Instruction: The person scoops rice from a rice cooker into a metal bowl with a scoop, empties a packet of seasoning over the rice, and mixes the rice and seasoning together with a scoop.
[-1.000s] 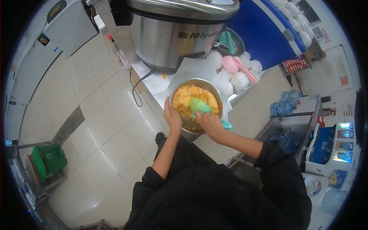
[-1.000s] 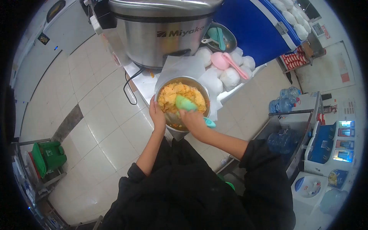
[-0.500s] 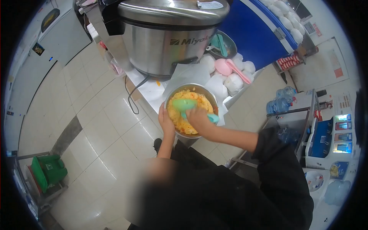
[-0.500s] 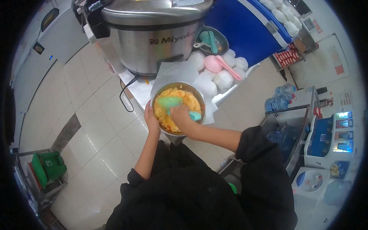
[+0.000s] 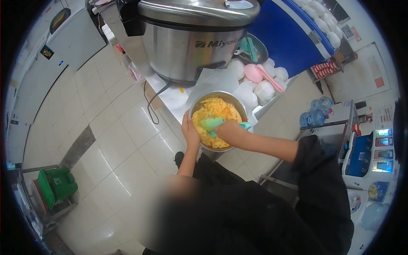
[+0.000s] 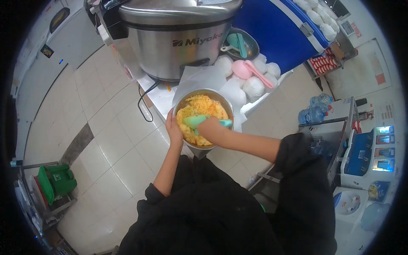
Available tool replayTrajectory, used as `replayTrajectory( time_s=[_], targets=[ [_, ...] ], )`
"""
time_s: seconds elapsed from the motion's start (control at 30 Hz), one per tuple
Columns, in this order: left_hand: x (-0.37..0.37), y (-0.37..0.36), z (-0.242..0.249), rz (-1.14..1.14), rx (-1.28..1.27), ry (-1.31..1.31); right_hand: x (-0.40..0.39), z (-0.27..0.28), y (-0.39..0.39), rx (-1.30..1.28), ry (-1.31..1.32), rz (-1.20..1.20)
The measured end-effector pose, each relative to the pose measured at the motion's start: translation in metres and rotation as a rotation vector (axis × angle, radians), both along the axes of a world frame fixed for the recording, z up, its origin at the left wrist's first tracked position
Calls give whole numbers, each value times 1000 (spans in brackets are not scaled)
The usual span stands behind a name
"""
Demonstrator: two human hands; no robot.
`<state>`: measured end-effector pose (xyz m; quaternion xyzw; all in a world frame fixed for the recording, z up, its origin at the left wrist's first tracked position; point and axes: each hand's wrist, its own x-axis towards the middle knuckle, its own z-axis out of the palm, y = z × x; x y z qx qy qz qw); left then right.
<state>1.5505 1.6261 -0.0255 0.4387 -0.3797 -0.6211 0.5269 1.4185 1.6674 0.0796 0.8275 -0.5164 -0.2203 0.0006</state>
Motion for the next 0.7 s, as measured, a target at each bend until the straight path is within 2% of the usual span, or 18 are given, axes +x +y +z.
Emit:
replayTrajectory(
  time_s=[0.03, 0.07, 0.1, 0.17, 0.27, 0.3, 0.33, 0.43, 0.5, 0.57, 0.6, 0.67, 0.7],
  targets=[
    [-1, -1, 1, -2, -4, 5, -11, 11, 5, 59, -177, 24],
    [-3, -2, -3, 1, -23, -18, -16, 31, 1, 187, -105, -28],
    [-3, -2, -4, 4, -40, -42, -16, 47, -5, 185, -103, -29],
    [-3, 0, -5, 19, -25, -15, -18, 66, -16, 184, 102, -229],
    [-5, 0, -3, 34, -17, 30, -17, -6, -18, 55, 104, -216],
    [-5, 0, -1, 38, -22, 48, -4, -8, -14, -30, 93, -188],
    [-4, 0, 0, 34, -22, 46, -3, -3, -4, 49, -173, -145],
    [-4, -2, 6, 25, 19, 95, -7, 25, 0, 178, -170, -108],
    [-5, -1, 4, 15, -2, 32, -17, 52, -13, 164, -105, -148],
    [-4, 1, 2, 15, 1, 27, -25, 73, -26, 207, 89, -153],
    [-3, 0, 1, 14, -4, 26, -29, 67, -24, 209, 82, -153],
    [-4, -1, 0, 25, -13, -32, -38, 50, -19, 110, 298, -14],
    [-6, 0, 0, 33, -21, -84, -42, 43, -15, 115, 296, -14]
  ],
)
